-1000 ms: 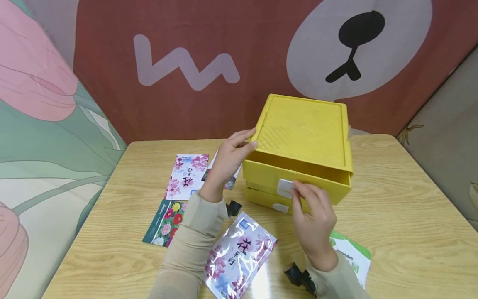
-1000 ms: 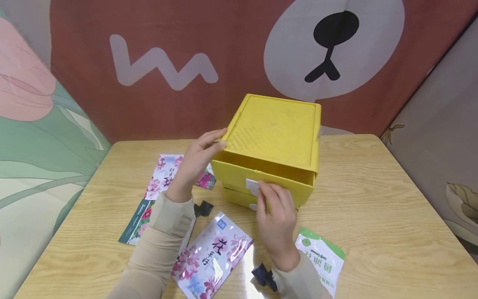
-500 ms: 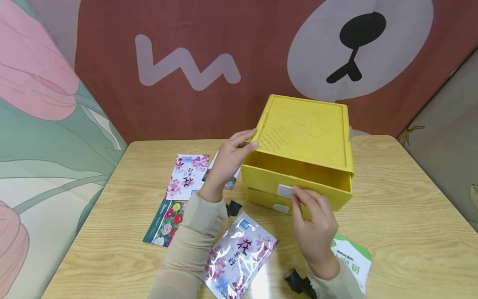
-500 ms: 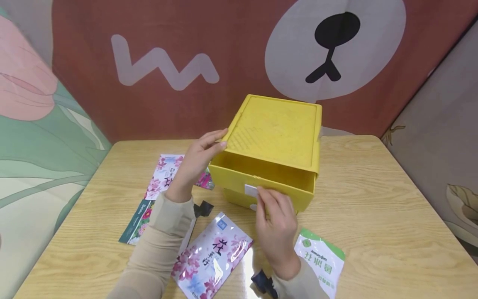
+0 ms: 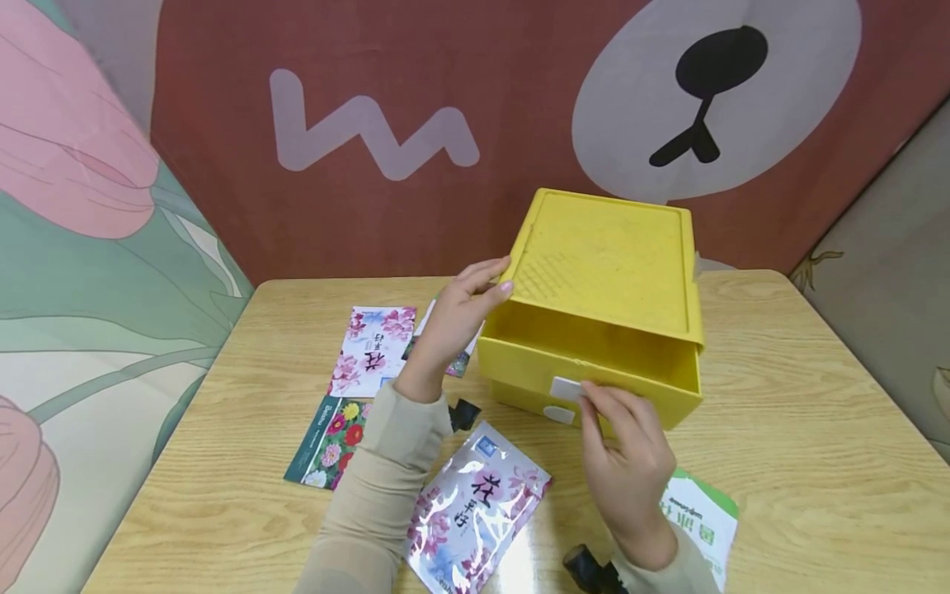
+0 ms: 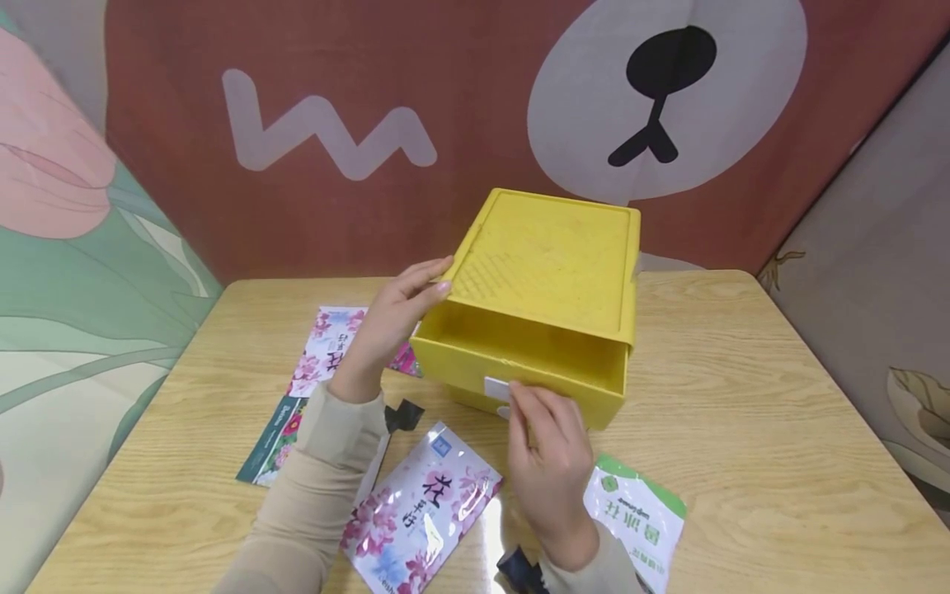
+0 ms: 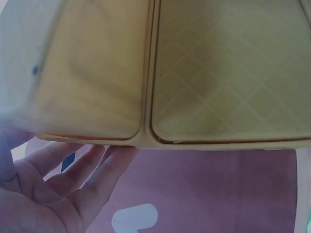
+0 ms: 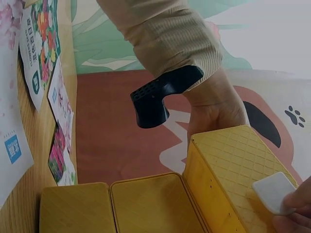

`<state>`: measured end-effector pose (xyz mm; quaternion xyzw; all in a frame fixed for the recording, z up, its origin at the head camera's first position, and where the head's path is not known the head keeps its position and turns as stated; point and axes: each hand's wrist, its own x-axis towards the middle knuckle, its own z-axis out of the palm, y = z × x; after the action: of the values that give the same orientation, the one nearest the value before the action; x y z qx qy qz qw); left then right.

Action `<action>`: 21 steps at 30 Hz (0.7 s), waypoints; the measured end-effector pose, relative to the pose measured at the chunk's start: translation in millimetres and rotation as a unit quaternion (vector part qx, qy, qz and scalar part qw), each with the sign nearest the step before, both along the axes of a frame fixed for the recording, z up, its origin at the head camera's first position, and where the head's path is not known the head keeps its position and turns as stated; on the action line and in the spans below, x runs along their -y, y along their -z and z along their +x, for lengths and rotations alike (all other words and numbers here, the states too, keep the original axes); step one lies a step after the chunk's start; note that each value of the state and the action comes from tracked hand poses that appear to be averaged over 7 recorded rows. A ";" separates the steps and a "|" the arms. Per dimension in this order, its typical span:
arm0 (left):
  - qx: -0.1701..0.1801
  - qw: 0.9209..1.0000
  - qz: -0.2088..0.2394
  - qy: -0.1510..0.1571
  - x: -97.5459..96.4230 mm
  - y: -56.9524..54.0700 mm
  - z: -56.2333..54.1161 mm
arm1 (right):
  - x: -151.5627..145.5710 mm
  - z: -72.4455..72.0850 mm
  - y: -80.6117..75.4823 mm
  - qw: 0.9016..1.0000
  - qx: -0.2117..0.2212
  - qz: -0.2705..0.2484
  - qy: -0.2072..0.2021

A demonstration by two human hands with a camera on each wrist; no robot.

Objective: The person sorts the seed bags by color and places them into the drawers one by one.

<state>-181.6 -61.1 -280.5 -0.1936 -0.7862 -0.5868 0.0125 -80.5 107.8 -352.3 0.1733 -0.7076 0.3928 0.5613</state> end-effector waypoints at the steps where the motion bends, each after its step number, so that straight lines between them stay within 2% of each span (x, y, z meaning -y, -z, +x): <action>1: -0.001 1.000 -0.001 0.001 0.1 0.1 -0.1 | 2.5 2.4 -5.2 1.000 -0.001 -0.001 0.001; 2: -0.001 1.000 -0.001 0.002 0.2 0.2 -0.1 | 4.0 4.0 -7.8 1.000 0.000 -0.001 0.003; 4: -0.002 1.000 -0.004 0.003 0.4 0.3 -0.1 | -2.6 -1.2 11.7 1.000 0.004 0.003 0.004; 8: -0.007 1.000 -0.007 0.007 0.3 1.0 -0.4 | -9.3 -4.8 30.6 1.000 0.004 -0.004 -0.002; 9: -0.008 1.000 -0.007 0.008 0.3 1.0 -0.4 | -9.5 -4.3 30.8 1.000 0.001 -0.004 -0.004; 11: -0.011 1.000 -0.006 0.011 0.2 1.1 -0.5 | -0.1 6.3 5.1 1.000 0.001 -0.003 -0.001; 13: -0.012 1.000 -0.005 0.013 0.3 1.2 -0.6 | 2.7 9.7 -0.8 1.000 0.001 -0.005 -0.002; 16: -0.012 1.000 -0.002 0.014 0.3 1.3 -0.6 | 2.1 11.1 1.1 1.000 0.007 -0.007 -0.003; 21: -0.005 1.000 -0.001 0.006 0.6 1.7 -0.5 | -6.4 5.7 23.2 1.000 0.008 -0.008 -0.009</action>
<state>-182.1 -61.7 -282.2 -0.2013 -0.7857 -0.5848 0.0121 -74.8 114.3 -375.5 0.1722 -0.7074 0.4050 0.5531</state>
